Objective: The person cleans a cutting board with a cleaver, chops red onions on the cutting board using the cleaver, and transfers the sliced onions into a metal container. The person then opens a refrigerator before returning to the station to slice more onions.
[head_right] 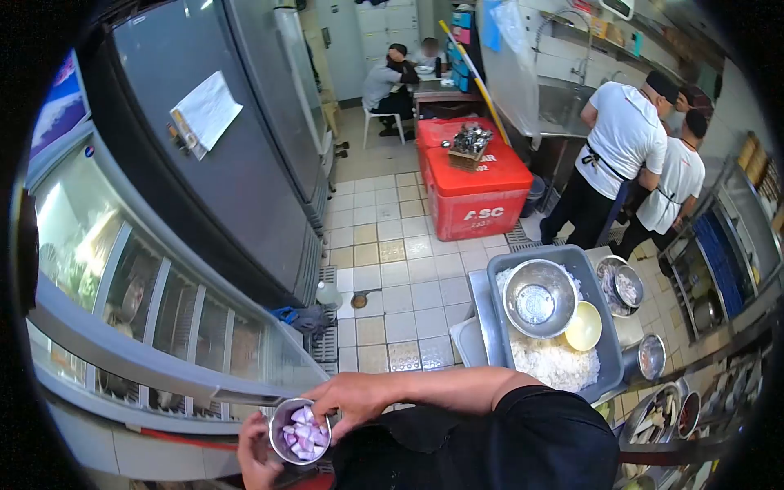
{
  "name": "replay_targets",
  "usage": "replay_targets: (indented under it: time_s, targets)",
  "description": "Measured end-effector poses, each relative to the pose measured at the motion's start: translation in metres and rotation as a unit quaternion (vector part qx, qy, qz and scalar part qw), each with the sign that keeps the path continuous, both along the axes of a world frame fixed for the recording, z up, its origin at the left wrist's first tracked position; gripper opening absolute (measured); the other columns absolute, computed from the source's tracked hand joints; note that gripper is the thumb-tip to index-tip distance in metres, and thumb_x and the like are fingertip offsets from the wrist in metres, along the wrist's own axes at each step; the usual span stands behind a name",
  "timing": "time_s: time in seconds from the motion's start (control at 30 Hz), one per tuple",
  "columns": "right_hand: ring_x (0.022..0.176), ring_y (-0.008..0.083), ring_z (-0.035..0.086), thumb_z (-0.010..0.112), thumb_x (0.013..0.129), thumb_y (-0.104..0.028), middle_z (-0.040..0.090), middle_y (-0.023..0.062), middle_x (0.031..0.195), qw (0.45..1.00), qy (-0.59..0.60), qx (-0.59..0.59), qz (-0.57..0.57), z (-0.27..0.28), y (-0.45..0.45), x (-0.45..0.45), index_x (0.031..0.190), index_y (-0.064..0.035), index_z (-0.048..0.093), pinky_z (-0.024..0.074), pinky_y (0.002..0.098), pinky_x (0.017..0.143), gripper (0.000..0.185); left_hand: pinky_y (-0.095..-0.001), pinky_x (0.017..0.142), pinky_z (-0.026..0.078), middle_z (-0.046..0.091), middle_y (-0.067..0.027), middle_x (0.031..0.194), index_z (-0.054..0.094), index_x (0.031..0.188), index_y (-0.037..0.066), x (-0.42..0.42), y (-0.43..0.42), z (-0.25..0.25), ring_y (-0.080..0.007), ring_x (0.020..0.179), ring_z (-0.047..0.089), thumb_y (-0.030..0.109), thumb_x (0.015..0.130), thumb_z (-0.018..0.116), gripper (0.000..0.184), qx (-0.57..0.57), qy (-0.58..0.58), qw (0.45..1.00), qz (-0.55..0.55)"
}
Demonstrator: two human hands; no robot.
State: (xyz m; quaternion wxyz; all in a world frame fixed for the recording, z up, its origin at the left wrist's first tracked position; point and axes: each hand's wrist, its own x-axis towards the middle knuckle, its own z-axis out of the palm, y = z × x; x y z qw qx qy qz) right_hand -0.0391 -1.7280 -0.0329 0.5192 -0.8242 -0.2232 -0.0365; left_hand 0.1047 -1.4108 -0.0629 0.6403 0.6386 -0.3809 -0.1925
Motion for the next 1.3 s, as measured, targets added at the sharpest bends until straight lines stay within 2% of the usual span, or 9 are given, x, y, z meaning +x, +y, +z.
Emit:
replay_targets:
  time_s: [0.1, 0.3, 0.4, 0.6, 0.73, 0.97, 1.07, 1.1, 1.3]
  targets:
    - [0.099, 0.0313, 0.07, 0.088, 0.083, -0.031, 0.066, 0.0102, 0.144, 0.999, -0.008, 0.035, -0.016, -0.001, 0.0, 0.007, 0.1, -0.0084, 0.071, 0.0561, 0.0419, 0.082, 0.033, -0.0514, 0.111, 0.051, 0.058, -0.0092, 0.143, 0.046, 0.154, 0.01, 0.016, 0.014, -0.01, -0.0275, 0.14, 0.051, 0.038, 0.096, 0.083, 0.075, 0.074, 0.076, 0.986, -0.126]
    - [0.103, 0.0307, 0.072, 0.086, 0.088, -0.026, 0.068, 0.0113, 0.14, 0.996, -0.051, -0.006, -0.078, 0.0, -0.006, 0.043, 0.11, -0.0074, 0.071, 0.0574, 0.0421, 0.084, 0.033, -0.0379, 0.1, 0.051, 0.067, -0.0189, 0.131, 0.066, 0.098, 0.002, 0.094, -0.046, -0.007, -0.0289, 0.119, 0.066, 0.022, 0.056, 0.107, 0.063, 0.065, -0.033, 0.985, -0.158]
    - [0.1, 0.0287, 0.074, 0.083, 0.093, -0.02, 0.072, 0.0131, 0.129, 0.978, 0.1, -0.009, -0.182, 0.044, -0.024, 0.032, 0.122, -0.0086, 0.071, 0.0587, 0.0412, 0.085, 0.034, -0.035, 0.093, 0.052, 0.07, -0.0102, 0.111, 0.067, 0.085, 0.004, 0.138, -0.052, -0.014, -0.0205, 0.103, 0.066, 0.007, 0.055, 0.1, 0.045, 0.162, -0.041, 0.982, -0.087]
    - [0.108, 0.0295, 0.073, 0.079, 0.097, -0.038, 0.073, 0.0203, 0.124, 0.795, -0.297, -0.001, -0.529, 0.022, -0.112, 0.065, 0.154, -0.0035, 0.048, 0.0564, 0.04, 0.099, 0.073, -0.0276, 0.078, 0.047, 0.06, 0.0021, 0.088, 0.062, 0.089, 0.007, 0.262, -0.032, -0.05, -0.0118, 0.082, 0.057, 0.0, 0.072, 0.091, 0.034, 0.084, -0.049, 0.969, 0.228]
    - [0.116, 0.0309, 0.07, 0.08, 0.096, -0.046, 0.072, 0.0212, 0.124, 0.831, -0.162, 0.116, -0.52, -0.025, -0.125, 0.131, 0.16, -0.0032, 0.034, 0.052, 0.0394, 0.105, 0.09, -0.0363, 0.074, 0.048, 0.064, -0.0053, 0.081, 0.062, 0.087, 0.001, 0.361, -0.022, -0.075, -0.0202, 0.077, 0.057, 0.031, 0.083, 0.096, 0.045, 0.102, -0.177, 0.894, 0.4]
    - [0.091, 0.0133, 0.064, 0.087, 0.089, -0.055, 0.073, 0.0074, 0.098, 0.762, -0.175, 0.207, -0.588, -0.037, -0.141, 0.157, 0.123, -0.0025, 0.066, 0.0541, 0.0331, 0.084, 0.066, -0.0475, 0.084, 0.053, 0.077, -0.0182, 0.093, 0.073, 0.093, -0.004, 0.513, 0.017, -0.151, -0.0343, 0.084, 0.069, 0.063, 0.083, 0.086, 0.069, 0.166, -0.231, 0.794, 0.538]
    - [0.091, 0.0108, 0.061, 0.086, 0.09, -0.055, 0.071, 0.005, 0.098, 0.751, -0.186, 0.234, -0.589, -0.044, -0.145, 0.163, 0.119, -0.0026, 0.067, 0.0532, 0.0313, 0.082, 0.063, -0.0459, 0.088, 0.056, 0.08, -0.0194, 0.1, 0.076, 0.098, -0.004, 0.564, 0.025, -0.162, -0.0365, 0.096, 0.073, 0.054, 0.088, 0.085, 0.059, 0.215, -0.15, 0.785, 0.561]
    - [0.091, 0.0096, 0.06, 0.086, 0.09, -0.055, 0.071, 0.0037, 0.097, 0.747, -0.178, 0.247, -0.591, -0.045, -0.145, 0.164, 0.117, -0.0025, 0.067, 0.0528, 0.0303, 0.081, 0.062, -0.0433, 0.095, 0.057, 0.079, -0.0214, 0.114, 0.076, 0.116, -0.003, 0.569, 0.027, -0.164, -0.0375, 0.107, 0.074, 0.038, 0.097, 0.077, 0.045, 0.07, -0.148, 0.875, 0.456]
    - [0.089, 0.0103, 0.057, 0.085, 0.09, -0.058, 0.067, 0.0029, 0.094, 0.737, -0.21, 0.23, -0.6, -0.048, -0.145, 0.165, 0.114, -0.0029, 0.067, 0.0516, 0.0299, 0.079, 0.064, -0.0425, 0.097, 0.057, 0.077, -0.0219, 0.119, 0.073, 0.123, -0.003, 0.579, 0.027, -0.174, -0.0367, 0.11, 0.073, 0.032, 0.099, 0.074, 0.042, 0.34, -0.098, 0.725, 0.591]
